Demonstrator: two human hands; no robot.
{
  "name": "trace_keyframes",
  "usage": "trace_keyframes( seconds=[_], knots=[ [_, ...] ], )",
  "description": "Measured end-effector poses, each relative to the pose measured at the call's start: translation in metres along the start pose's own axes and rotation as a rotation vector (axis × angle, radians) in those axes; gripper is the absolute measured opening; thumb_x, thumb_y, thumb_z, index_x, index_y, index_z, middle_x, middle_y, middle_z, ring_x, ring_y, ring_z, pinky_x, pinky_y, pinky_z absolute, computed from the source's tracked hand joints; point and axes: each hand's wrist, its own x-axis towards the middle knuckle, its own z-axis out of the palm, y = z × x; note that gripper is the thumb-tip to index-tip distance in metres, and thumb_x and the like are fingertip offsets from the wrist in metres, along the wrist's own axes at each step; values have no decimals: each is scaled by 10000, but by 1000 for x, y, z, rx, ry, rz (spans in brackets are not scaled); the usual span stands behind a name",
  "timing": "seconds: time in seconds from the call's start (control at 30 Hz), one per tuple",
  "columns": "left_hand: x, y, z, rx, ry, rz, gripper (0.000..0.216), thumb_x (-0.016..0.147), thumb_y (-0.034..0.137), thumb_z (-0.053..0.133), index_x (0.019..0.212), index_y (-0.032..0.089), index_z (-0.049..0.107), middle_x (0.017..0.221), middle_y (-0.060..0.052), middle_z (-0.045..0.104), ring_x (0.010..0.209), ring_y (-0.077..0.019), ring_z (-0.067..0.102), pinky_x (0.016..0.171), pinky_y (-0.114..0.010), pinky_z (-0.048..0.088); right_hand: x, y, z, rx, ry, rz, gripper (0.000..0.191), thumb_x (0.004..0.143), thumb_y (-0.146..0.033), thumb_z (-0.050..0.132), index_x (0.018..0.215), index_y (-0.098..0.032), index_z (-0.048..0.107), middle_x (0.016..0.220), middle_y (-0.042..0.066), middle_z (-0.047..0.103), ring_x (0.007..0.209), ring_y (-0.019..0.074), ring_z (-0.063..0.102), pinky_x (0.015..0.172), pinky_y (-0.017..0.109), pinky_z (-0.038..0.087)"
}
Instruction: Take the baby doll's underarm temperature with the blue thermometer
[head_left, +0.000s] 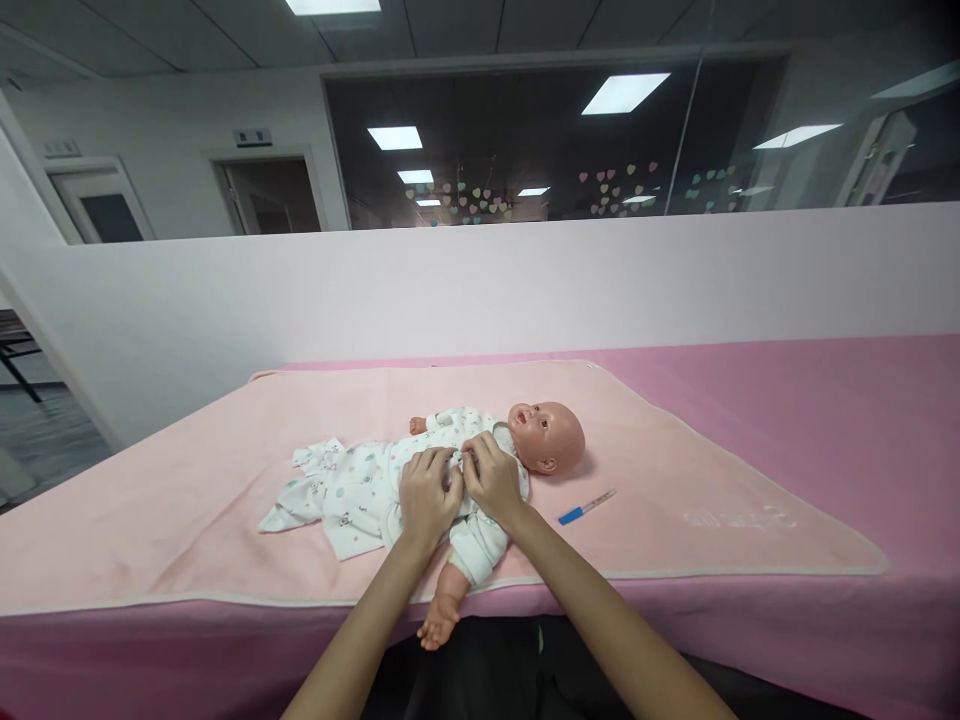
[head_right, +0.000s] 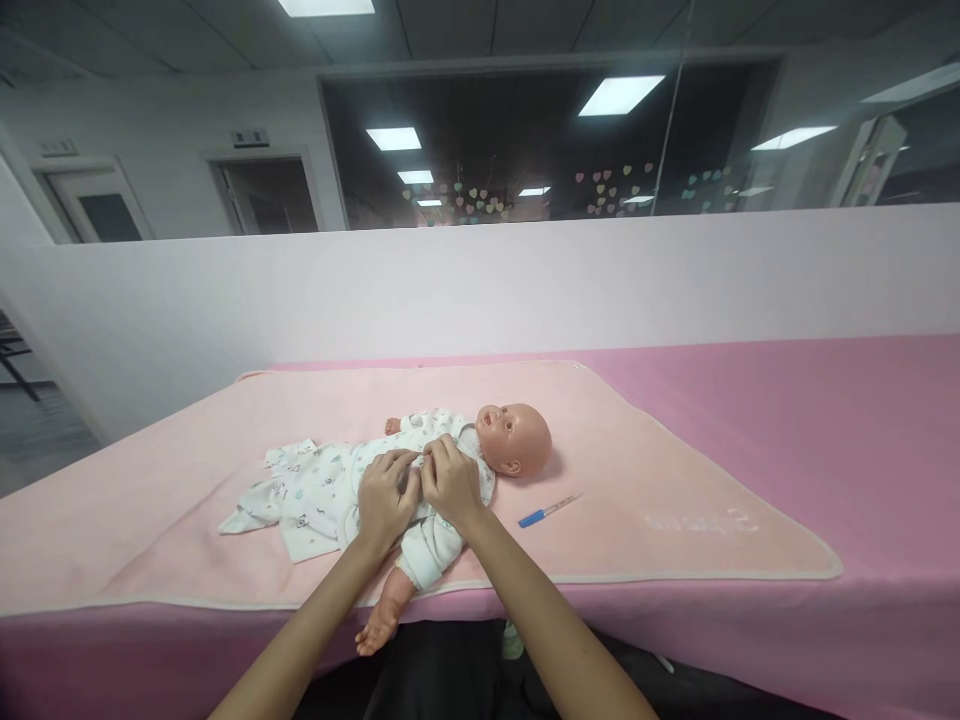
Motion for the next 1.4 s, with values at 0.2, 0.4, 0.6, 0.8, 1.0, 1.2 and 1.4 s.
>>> trace_keyframes(
  seconds=[0.2,0.4,0.6,0.8,1.0,1.2,1.4],
  knots=[
    [0,1,1,40,2,16,232,803,224,432,988,186,567,920,-73,617,866,-223,527,773,-345,367,1,1,3,44,28,48,158,806,-148,436,840,-199,582,848,24,575,683,124,553,602,224,398],
    [1,0,4,81,2,36,183,804,212,420,921,183,557,888,-75,603,843,-221,518,749,-341,354,2,2,4,67,44,55,168,793,-140,445,823,-207,597,841,20,600,702,128,566,623,226,409],
    [1,0,3,37,-12,39,157,819,199,405,909,192,533,921,-63,600,871,-212,518,786,-343,338,2,3,4,85,4,44,172,788,-119,440,790,-209,587,774,14,621,717,144,571,650,235,406],
    [1,1,0,-42,-9,-7,147,815,191,404,885,204,532,909,-50,593,873,-206,517,793,-345,339,2,3,2,96,26,27,171,786,-129,448,780,-211,598,748,6,617,703,134,574,630,225,407],
    [-1,4,-4,-120,68,-28,125,791,164,413,815,203,529,911,-54,569,879,-208,503,793,-341,359,2,2,2,148,40,22,169,797,-146,446,797,-213,601,754,0,631,685,126,579,624,220,412],
    [-2,8,-4,-70,88,46,170,785,198,467,904,211,588,984,-63,566,939,-215,497,843,-348,339,2,6,4,190,62,67,182,776,-143,437,804,-204,606,760,13,642,694,142,587,637,235,425],
    [0,8,-1,5,88,12,161,799,250,481,884,221,615,994,-68,573,950,-228,494,843,-362,319,1,8,6,208,80,90,203,764,-135,421,821,-194,607,750,12,644,623,135,569,583,235,410]
  ],
)
